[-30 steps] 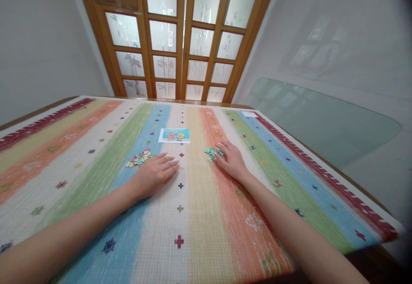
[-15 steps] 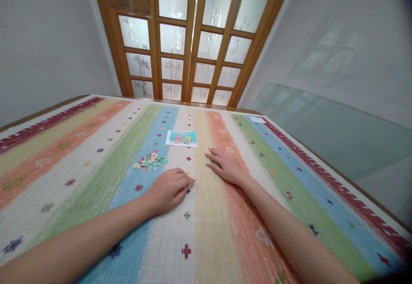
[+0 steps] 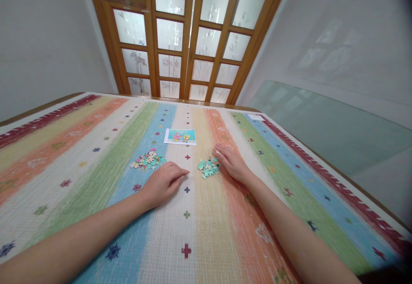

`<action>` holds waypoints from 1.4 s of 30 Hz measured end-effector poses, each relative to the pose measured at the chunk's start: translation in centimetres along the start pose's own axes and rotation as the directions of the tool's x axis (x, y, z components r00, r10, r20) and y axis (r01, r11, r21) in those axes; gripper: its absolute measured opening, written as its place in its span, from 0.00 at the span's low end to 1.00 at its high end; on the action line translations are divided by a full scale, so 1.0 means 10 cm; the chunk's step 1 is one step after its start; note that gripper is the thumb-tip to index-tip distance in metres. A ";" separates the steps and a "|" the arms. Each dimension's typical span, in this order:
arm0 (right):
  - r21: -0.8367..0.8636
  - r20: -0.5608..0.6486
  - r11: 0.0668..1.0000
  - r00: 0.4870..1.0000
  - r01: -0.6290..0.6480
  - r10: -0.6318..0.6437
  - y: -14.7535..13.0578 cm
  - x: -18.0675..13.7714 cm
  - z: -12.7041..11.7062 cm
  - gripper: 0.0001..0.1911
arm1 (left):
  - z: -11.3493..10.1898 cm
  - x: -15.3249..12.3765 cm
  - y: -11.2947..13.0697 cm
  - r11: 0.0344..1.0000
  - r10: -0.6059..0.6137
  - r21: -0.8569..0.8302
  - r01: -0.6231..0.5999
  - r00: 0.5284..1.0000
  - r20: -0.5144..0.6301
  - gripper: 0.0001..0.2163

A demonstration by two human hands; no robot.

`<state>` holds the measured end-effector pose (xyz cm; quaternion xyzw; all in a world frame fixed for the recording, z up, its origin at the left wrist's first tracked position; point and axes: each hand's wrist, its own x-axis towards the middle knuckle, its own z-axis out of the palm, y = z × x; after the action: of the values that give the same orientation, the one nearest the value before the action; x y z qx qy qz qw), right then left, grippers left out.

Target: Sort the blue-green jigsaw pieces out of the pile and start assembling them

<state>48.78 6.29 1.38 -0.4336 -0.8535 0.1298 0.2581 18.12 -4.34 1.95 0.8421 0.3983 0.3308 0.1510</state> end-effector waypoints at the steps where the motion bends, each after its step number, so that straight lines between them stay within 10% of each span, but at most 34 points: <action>1: 0.003 -0.018 0.999 0.999 -0.045 0.045 0.12 0.00 -0.03 0.32 | 0.00 0.00 0.00 1.000 -0.004 -0.003 0.004 1.000 -0.001 0.11; 6: 0.012 0.030 0.997 0.997 -0.071 0.071 0.30 -0.04 0.00 0.33 | 0.00 0.00 -0.02 1.000 -0.001 -0.013 0.001 1.000 -0.007 0.11; 18: 0.293 0.267 0.945 0.936 0.148 -0.229 -0.63 -0.14 0.13 0.27 | -0.01 0.01 0.01 1.000 -0.016 -0.016 0.016 1.000 -0.016 0.11; 32: 0.423 0.132 0.906 0.988 0.019 -0.082 -0.69 -0.09 0.28 0.26 | 0.05 -0.03 0.00 0.995 0.006 0.103 -0.015 0.997 0.082 0.21; 42: 0.014 0.156 0.988 0.976 0.152 -0.152 -0.31 0.71 0.47 0.28 | 0.06 -0.01 0.01 0.982 -0.018 0.190 -0.018 0.982 0.188 0.20</action>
<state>40.58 10.22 1.24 -0.3554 -0.9016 0.1442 0.2000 18.58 -4.46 1.54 0.8802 0.4121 0.2097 0.1067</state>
